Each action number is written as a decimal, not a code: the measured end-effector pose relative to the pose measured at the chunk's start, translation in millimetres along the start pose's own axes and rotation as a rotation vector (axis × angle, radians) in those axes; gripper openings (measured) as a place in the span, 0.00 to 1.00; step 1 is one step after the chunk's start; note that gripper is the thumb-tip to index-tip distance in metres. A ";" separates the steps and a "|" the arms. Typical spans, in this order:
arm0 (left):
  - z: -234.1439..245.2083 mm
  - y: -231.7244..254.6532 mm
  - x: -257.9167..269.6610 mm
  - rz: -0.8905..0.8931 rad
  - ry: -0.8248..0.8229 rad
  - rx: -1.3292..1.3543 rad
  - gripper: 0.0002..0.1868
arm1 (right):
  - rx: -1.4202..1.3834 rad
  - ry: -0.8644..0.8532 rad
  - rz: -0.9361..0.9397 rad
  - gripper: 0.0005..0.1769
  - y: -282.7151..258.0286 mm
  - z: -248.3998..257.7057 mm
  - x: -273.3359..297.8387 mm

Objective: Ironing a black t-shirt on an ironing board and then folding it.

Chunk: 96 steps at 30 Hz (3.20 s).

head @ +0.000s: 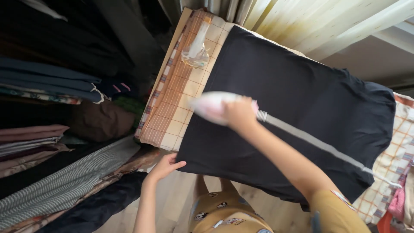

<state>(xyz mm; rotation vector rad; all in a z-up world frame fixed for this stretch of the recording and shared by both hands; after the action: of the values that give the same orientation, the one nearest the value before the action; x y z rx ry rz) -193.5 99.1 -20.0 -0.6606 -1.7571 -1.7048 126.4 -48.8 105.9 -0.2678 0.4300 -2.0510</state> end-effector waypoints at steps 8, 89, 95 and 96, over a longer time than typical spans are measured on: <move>34.7 93.9 6.2 0.052 0.368 -0.636 0.16 | -0.178 -0.103 -0.026 0.35 -54.6 0.7 50.2; -45.7 54.1 -2.4 -0.220 0.790 -0.647 0.24 | 0.269 0.854 -0.862 0.18 242.1 117.1 542.3; -48.7 18.4 13.8 0.225 0.467 -0.042 0.21 | -0.946 0.874 -1.434 0.47 129.5 -28.4 550.8; -47.5 10.8 17.3 0.226 0.471 -0.042 0.21 | -0.949 0.871 -1.432 0.47 131.3 -38.9 556.6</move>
<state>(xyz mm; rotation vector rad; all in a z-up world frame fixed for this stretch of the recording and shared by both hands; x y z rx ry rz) -194.4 51.4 -0.2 -0.4120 -1.2724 -1.5854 -57.1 -585.5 23.6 -0.2319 2.2878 -3.0839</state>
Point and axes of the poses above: each hand's wrist, its own x-axis away from the middle knuckle, its own z-axis out of the back of the hand, y = z × x, the point moved 1 cm from there along -x, towards the middle knuckle, and after that the axes turned 12 degrees about -x, right-handed, at the moved point
